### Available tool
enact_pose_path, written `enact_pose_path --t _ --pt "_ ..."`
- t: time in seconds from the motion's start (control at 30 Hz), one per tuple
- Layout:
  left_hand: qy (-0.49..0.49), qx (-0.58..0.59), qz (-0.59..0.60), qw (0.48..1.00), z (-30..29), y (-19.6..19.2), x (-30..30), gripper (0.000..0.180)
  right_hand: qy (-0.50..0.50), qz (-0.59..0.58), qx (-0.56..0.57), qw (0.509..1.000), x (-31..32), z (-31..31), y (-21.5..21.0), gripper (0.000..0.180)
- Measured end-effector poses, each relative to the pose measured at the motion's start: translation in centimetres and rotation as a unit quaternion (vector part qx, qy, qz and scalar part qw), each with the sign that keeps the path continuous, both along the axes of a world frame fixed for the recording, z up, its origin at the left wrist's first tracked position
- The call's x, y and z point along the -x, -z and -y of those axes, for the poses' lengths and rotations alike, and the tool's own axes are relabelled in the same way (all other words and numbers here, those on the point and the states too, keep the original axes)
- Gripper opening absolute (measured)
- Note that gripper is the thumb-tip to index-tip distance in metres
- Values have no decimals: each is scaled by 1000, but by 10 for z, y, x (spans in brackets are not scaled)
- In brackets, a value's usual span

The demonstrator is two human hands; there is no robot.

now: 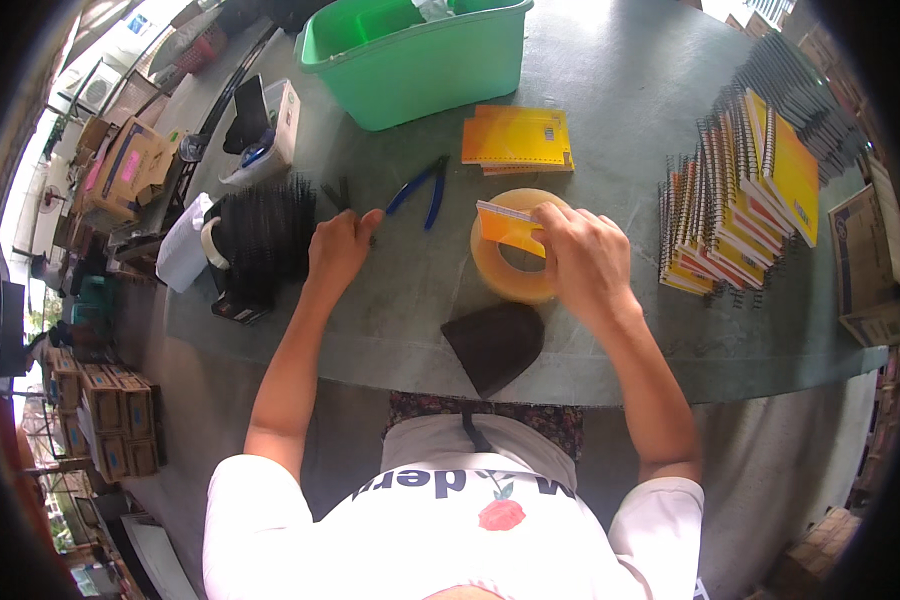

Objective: The person inserts a spiral coil through the pre-punched holes of notebooks by hand and uses a small tool to secure the coil ends.

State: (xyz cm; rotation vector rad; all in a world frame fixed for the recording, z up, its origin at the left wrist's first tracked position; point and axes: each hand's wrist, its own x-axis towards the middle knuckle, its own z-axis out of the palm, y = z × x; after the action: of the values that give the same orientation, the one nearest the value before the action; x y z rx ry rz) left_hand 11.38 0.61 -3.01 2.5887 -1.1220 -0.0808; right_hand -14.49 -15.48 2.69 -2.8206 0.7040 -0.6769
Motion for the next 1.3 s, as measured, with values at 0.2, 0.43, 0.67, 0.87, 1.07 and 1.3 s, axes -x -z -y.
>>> enact_pose_path --t 0.2,0.43,0.67,0.87,1.07,1.3 --pt "-67 -55 -11 996 -15 13 -3 44 -17 19 -7 1000 -12 -7 -13 20" --pt "-87 21 49 995 -36 -6 -9 25 -56 107 -50 991 -33 -9 3 16" --pt "61 492 -150 855 -9 -68 -24 18 -52 79 -133 987 -40 -7 3 12" --pt "172 318 -178 915 33 -37 56 24 -25 88 -120 989 -46 -9 5 12" --pt "204 311 -283 884 33 -34 86 22 -42 96 -108 989 -39 -5 10 17" --pt "192 284 -213 915 30 -49 90 17 -72 76 -108 989 -42 -5 6 22"
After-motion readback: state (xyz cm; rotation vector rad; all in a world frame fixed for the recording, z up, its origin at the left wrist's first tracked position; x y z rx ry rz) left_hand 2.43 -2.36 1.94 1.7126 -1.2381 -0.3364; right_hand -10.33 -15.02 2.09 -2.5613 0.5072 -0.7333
